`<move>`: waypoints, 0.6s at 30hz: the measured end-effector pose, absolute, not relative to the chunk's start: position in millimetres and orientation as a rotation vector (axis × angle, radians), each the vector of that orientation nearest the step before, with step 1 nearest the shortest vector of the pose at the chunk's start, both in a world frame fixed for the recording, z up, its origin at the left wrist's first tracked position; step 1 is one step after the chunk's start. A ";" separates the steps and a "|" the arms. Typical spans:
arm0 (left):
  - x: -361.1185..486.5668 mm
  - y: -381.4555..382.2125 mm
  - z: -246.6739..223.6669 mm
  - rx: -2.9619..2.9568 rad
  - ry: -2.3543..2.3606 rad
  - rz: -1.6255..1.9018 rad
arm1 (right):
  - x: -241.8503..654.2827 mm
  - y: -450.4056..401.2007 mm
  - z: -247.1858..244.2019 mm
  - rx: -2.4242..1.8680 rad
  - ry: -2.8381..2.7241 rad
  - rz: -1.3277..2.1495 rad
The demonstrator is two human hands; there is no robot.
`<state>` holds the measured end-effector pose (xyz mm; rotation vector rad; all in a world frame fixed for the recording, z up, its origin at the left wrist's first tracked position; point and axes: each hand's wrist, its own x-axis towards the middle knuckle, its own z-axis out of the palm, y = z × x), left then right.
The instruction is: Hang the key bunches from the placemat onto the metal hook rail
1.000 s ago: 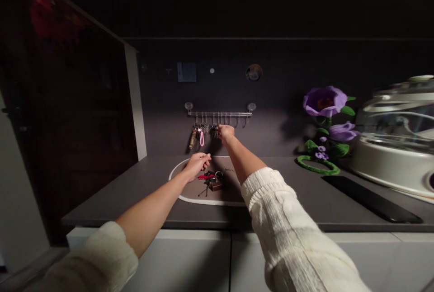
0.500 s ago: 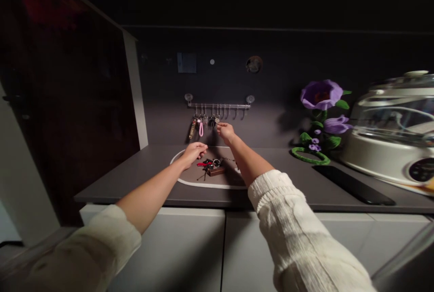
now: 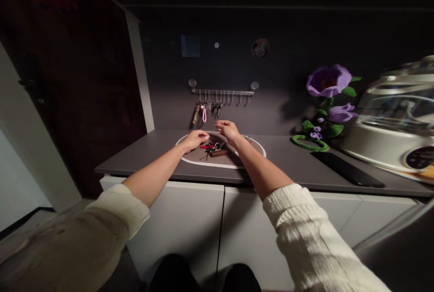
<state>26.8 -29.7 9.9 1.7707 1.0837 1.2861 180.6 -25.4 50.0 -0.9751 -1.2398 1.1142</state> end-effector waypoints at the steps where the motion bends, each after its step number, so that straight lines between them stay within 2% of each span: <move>1: 25.9 -29.7 9.2 1.795 1.093 1.275 | 181.0 -28.1 46.1 -0.970 -1.258 1.108; 8: 20.0 -29.2 4.9 1.981 1.113 1.140 | 185.5 -37.1 22.8 -0.929 -1.400 1.054; 18: 16.5 -26.8 4.2 2.055 1.232 1.041 | 184.8 -33.1 15.2 -1.024 -1.591 0.968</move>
